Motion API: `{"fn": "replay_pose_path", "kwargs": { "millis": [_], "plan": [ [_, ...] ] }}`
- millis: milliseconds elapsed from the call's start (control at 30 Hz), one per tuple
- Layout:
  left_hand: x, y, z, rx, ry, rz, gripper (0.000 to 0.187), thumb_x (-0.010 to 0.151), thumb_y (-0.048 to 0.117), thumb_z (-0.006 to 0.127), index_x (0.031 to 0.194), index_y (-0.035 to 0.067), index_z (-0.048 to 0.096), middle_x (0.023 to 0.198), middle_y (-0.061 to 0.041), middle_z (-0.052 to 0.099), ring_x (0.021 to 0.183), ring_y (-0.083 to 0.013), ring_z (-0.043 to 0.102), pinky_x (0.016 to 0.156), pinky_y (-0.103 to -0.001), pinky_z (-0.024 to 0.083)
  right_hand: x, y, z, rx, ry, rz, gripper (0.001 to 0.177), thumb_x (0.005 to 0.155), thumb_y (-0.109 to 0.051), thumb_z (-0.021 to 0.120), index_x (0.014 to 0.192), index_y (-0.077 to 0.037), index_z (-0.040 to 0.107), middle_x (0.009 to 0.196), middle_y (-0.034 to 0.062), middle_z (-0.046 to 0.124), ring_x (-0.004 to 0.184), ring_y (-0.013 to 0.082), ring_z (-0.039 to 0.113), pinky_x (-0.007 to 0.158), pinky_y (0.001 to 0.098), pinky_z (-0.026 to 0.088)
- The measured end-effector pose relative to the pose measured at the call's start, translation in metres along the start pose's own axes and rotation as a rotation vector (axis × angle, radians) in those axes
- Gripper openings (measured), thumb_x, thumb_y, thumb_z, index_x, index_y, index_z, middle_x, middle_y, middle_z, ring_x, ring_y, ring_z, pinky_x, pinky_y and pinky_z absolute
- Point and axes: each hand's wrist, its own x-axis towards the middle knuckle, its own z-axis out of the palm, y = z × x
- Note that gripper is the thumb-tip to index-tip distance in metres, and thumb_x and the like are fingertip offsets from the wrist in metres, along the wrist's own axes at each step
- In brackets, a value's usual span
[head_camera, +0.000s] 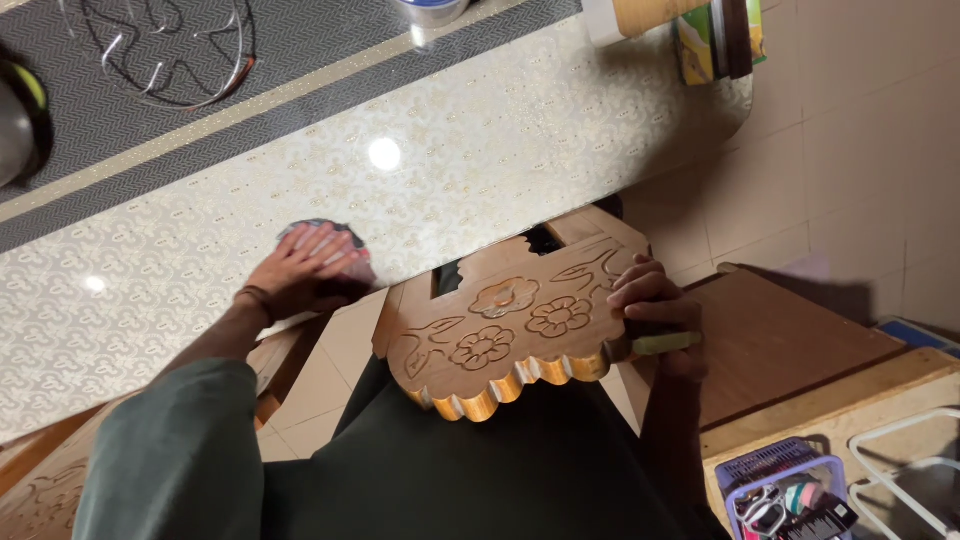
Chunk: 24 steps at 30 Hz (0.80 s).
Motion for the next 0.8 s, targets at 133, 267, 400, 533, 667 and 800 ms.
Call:
{"fn": "replay_pose_path", "kwargs": {
  "millis": [133,267,400,533,667,800],
  "plan": [
    [-0.015,-0.011,0.017,-0.078,0.065,-0.026,0.089,0.083,0.071,0.051,0.157,0.026,0.030,0.167,-0.008,0.027,0.154,-0.0325,0.026,0.126,-0.054,0.016,0.002,-0.002,0.002,-0.010,-0.033,-0.039,0.056,0.098,-0.061,0.053,0.126,-0.016,0.070,0.116,0.0117,0.071,0.115,0.0266,0.059,0.122,0.0438,0.028],
    [-0.013,-0.005,0.028,0.012,0.230,-0.152,0.088,0.084,0.074,0.056,0.156,0.025,0.043,0.167,-0.010,0.033,0.154,-0.0367,0.031,0.127,-0.057,0.017,0.004,-0.003,0.005,-0.030,-0.016,-0.033,0.053,0.100,-0.060,0.050,0.124,-0.016,0.069,0.115,0.0124,0.071,0.115,0.0262,0.060,0.121,0.0443,0.030],
    [0.001,0.003,0.018,-0.128,0.281,-0.231,0.095,0.079,0.075,0.059,0.154,0.018,0.046,0.166,-0.016,0.034,0.153,-0.0430,0.030,0.125,-0.062,0.017,0.002,-0.001,0.004,-0.017,0.000,-0.035,0.051,0.100,-0.059,0.050,0.122,-0.018,0.069,0.112,0.0107,0.072,0.107,0.0241,0.061,0.121,0.0443,0.032],
    [0.029,0.006,0.009,-0.149,0.448,-0.195,0.090,0.089,0.070,0.057,0.154,0.007,0.048,0.165,-0.023,0.035,0.153,-0.0460,0.030,0.124,-0.066,0.016,0.001,-0.004,-0.002,-0.035,-0.030,0.029,0.052,0.099,-0.060,0.050,0.122,-0.018,0.071,0.114,0.0111,0.072,0.109,0.0248,0.061,0.123,0.0432,0.030],
    [0.059,0.010,-0.022,-0.170,0.490,-0.170,0.085,0.095,0.065,0.053,0.155,0.005,0.049,0.165,-0.025,0.034,0.154,-0.0466,0.028,0.124,-0.067,0.014,-0.003,-0.001,-0.002,-0.029,0.001,0.037,0.056,0.099,-0.064,0.049,0.124,-0.019,0.072,0.116,0.0081,0.074,0.111,0.0232,0.062,0.120,0.0403,0.031],
    [0.101,0.012,-0.028,-0.070,0.400,-0.137,0.087,0.101,0.070,0.041,0.163,0.008,0.037,0.171,-0.022,0.025,0.159,-0.0418,0.020,0.128,-0.063,0.008,-0.004,-0.001,-0.005,-0.041,-0.028,0.039,0.054,0.097,-0.062,0.051,0.122,-0.019,0.072,0.115,0.0089,0.073,0.109,0.0237,0.062,0.124,0.0407,0.031]
  ]
}}
